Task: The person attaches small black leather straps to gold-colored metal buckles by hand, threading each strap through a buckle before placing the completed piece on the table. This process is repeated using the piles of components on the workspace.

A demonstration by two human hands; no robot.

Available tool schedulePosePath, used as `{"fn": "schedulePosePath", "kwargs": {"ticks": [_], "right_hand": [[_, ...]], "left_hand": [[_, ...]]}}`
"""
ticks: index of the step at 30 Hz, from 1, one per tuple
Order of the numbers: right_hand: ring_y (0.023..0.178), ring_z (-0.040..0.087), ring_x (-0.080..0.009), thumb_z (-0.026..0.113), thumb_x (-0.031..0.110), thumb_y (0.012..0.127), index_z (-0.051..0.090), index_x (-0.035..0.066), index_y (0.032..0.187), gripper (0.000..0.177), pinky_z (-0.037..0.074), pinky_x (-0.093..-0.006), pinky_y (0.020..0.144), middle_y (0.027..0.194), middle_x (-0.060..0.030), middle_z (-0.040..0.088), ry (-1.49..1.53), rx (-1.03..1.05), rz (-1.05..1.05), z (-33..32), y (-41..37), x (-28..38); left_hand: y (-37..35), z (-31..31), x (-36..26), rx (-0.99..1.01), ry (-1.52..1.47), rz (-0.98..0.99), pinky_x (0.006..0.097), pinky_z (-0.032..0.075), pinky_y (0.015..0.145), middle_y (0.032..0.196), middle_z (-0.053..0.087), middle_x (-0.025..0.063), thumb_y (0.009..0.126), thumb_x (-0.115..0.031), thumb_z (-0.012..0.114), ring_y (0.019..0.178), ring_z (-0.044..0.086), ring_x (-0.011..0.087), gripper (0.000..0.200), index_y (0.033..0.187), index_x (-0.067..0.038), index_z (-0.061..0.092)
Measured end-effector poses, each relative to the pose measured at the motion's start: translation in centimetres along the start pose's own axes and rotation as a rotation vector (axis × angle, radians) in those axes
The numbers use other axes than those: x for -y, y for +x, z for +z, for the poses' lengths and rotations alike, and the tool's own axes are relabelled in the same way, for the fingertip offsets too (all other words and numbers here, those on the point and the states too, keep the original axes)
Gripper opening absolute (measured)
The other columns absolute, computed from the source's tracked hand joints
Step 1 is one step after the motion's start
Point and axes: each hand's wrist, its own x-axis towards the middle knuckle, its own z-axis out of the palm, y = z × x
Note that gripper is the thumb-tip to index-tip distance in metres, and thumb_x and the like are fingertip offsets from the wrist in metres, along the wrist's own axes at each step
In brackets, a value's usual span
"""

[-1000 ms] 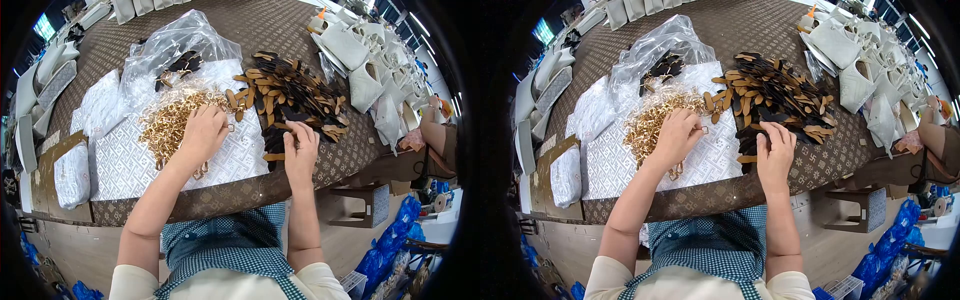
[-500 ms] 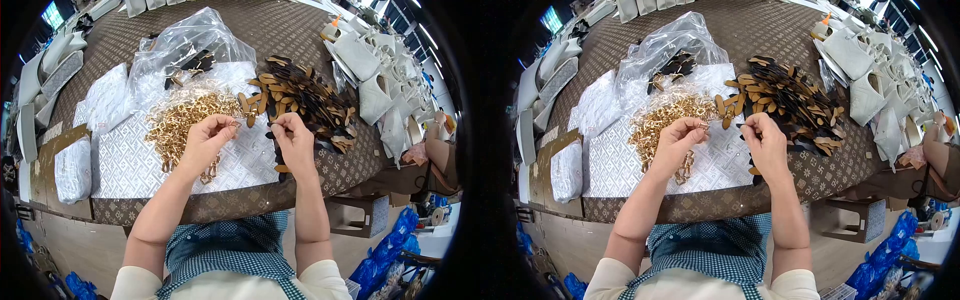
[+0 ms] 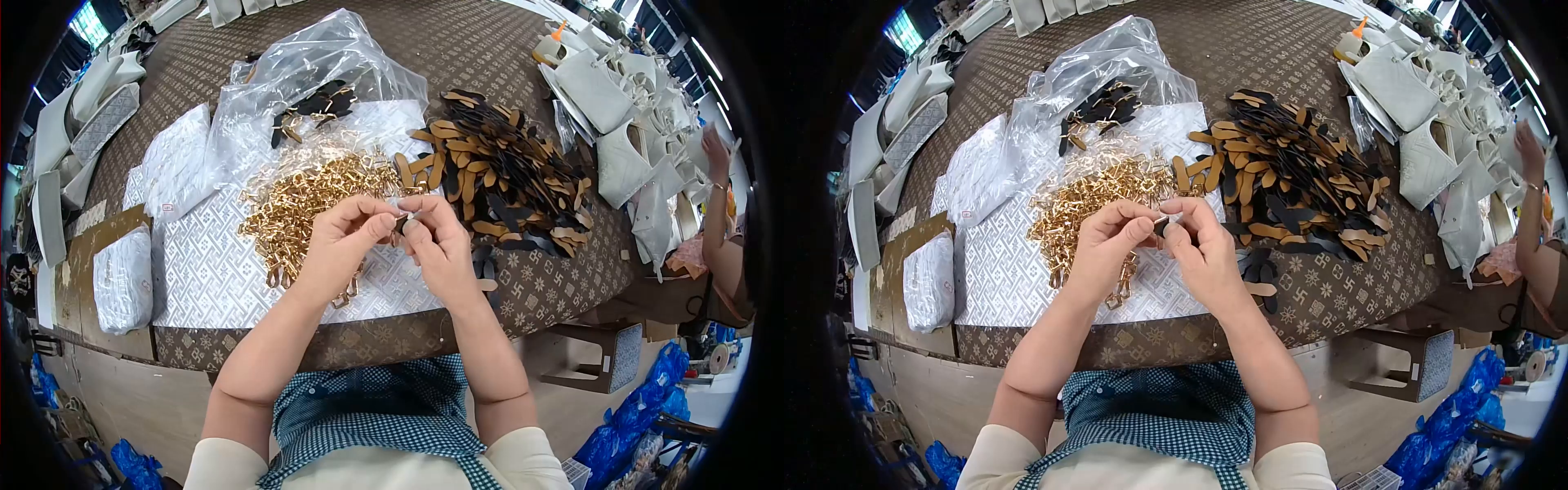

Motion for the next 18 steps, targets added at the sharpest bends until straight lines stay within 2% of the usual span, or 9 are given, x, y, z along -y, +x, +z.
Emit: {"fn": "schedulePosePath", "kwargs": {"ticks": [4,6,7,9,10,13,14,18], "right_hand": [[0.062,0.052,-0.0084,0.052,0.003,0.093,0.058,0.001,0.109,0.017,0.044,-0.0249,0.059,0.072,-0.0039,0.059,-0.174,0.016,-0.114,-0.3,-0.3,-0.6],[0.059,0.053,-0.0101,0.055,0.005,0.092,0.058,0.002,0.107,0.016,0.045,-0.026,0.057,0.07,-0.0059,0.059,-0.259,0.039,-0.199,-0.1,-0.5,-0.2],[0.06,0.056,-0.0117,0.061,0.01,0.089,0.058,0.003,0.107,0.019,0.046,-0.0266,0.058,0.071,-0.0073,0.06,-0.275,0.07,-0.171,-0.3,-0.7,0.5],[0.068,0.052,-0.0046,0.063,0.009,0.089,0.058,0.002,0.107,0.02,0.042,-0.0208,0.062,0.077,-0.0008,0.061,-0.278,0.137,-0.21,-0.7,-0.8,0.1],[0.07,0.054,-0.0051,0.069,0.011,0.086,0.059,0.002,0.105,0.024,0.045,-0.0217,0.064,0.079,-0.0009,0.062,-0.233,0.132,-0.188,-0.4,-1.0,0.7],[0.07,0.053,-0.0052,0.071,0.012,0.085,0.06,0.003,0.102,0.023,0.045,-0.023,0.064,0.082,-0.0007,0.063,-0.301,0.128,-0.186,-0.2,-0.9,0.6],[0.072,0.056,-0.0061,0.074,0.014,0.083,0.061,0.003,0.1,0.024,0.047,-0.0245,0.065,0.083,-0.0018,0.065,-0.282,0.122,-0.169,-0.3,-0.8,0.4],[0.074,0.062,-0.0079,0.076,0.015,0.081,0.063,0.003,0.099,0.026,0.05,-0.0253,0.068,0.082,-0.0037,0.067,-0.263,0.087,-0.218,-0.1,-0.6,0.1]], "left_hand": [[0.3,-0.9,-0.2,0.089,-0.069,-0.165,0.0212,0.048,0.07,0.085,0.064,-0.0002,0.085,-0.011,0.075,0.076,0.058,0.0067,0.017,0.096,-0.003,0.065],[0.5,-1.6,-0.4,0.157,-0.03,-0.211,0.0201,0.044,0.066,0.082,0.063,-0.0014,0.083,-0.012,0.077,0.074,0.055,0.0052,0.018,0.093,-0.004,0.064],[0.6,-1.9,-0.4,0.187,-0.009,-0.234,0.0198,0.043,0.064,0.082,0.063,-0.0018,0.083,-0.012,0.078,0.073,0.055,0.0047,0.018,0.093,-0.005,0.064],[0.5,-2.3,-0.8,0.208,-0.017,-0.196,0.0189,0.041,0.062,0.08,0.062,-0.0036,0.081,-0.014,0.08,0.071,0.053,0.0035,0.018,0.088,-0.006,0.064],[0.4,-2.4,-0.9,0.212,0.003,-0.161,0.0187,0.041,0.062,0.079,0.062,-0.0041,0.081,-0.015,0.08,0.071,0.053,0.0032,0.019,0.086,-0.006,0.064],[0.5,-2.6,-1.0,0.232,-0.045,-0.254,0.0201,0.041,0.06,0.075,0.061,-0.0032,0.084,-0.016,0.077,0.066,0.053,0.0047,0.016,0.082,-0.006,0.064],[0.4,-2.7,-1.0,0.239,-0.074,-0.299,0.0204,0.042,0.059,0.075,0.061,-0.0027,0.085,-0.016,0.076,0.065,0.053,0.0051,0.016,0.082,-0.006,0.064],[0.3,-2.1,-0.9,0.181,-0.044,-0.25,0.0216,0.045,0.059,0.074,0.062,-0.0013,0.091,-0.013,0.069,0.064,0.055,0.007,0.01,0.087,-0.005,0.063]]}}
